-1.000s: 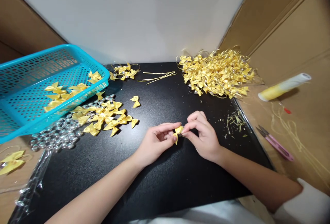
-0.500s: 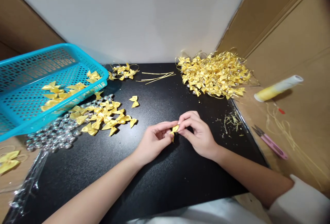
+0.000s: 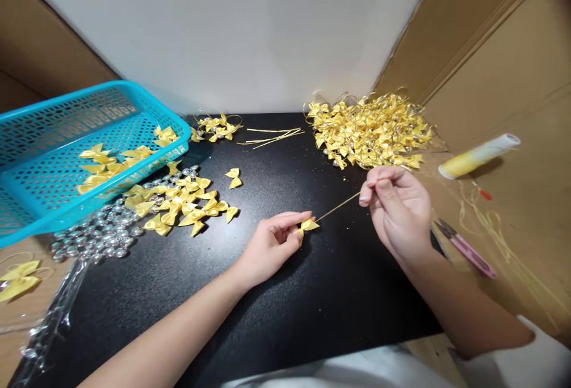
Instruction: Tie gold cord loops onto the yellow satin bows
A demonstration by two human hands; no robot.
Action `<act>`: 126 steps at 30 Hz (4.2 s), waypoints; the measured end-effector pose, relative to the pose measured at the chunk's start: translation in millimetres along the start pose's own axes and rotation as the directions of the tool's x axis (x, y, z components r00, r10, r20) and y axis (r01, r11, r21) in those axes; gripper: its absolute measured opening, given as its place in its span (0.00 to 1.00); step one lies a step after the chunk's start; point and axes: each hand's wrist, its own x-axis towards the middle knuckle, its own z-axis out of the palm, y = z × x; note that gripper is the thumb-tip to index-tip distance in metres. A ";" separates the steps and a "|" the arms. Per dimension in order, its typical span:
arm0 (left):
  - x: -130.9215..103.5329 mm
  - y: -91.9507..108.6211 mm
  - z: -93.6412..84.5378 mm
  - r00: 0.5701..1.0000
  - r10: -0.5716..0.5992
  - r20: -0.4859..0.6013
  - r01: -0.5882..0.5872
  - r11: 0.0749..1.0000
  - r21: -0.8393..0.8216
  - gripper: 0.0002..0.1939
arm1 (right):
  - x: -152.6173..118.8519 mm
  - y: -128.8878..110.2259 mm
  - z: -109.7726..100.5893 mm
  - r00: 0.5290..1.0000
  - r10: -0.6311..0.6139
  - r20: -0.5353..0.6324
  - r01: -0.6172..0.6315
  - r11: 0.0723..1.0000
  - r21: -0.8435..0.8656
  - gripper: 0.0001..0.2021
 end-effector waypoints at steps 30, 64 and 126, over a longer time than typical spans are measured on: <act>-123.1 15.9 -147.3 0.726 0.394 -0.563 0.505 0.250 0.826 0.10 | -13.0 38.2 5.0 0.963 0.144 0.227 -0.134 0.989 -0.059 0.04; -3.5 -3.1 -2.2 0.957 -0.194 -0.217 0.080 0.893 -0.443 0.17 | -40.2 34.1 22.1 0.916 0.167 0.364 -0.025 0.931 -0.364 0.04; -13.9 18.9 -10.7 0.864 0.502 -0.021 -0.458 0.805 0.378 0.06 | -38.5 34.1 22.3 0.816 -0.147 0.558 0.301 0.934 -0.193 0.04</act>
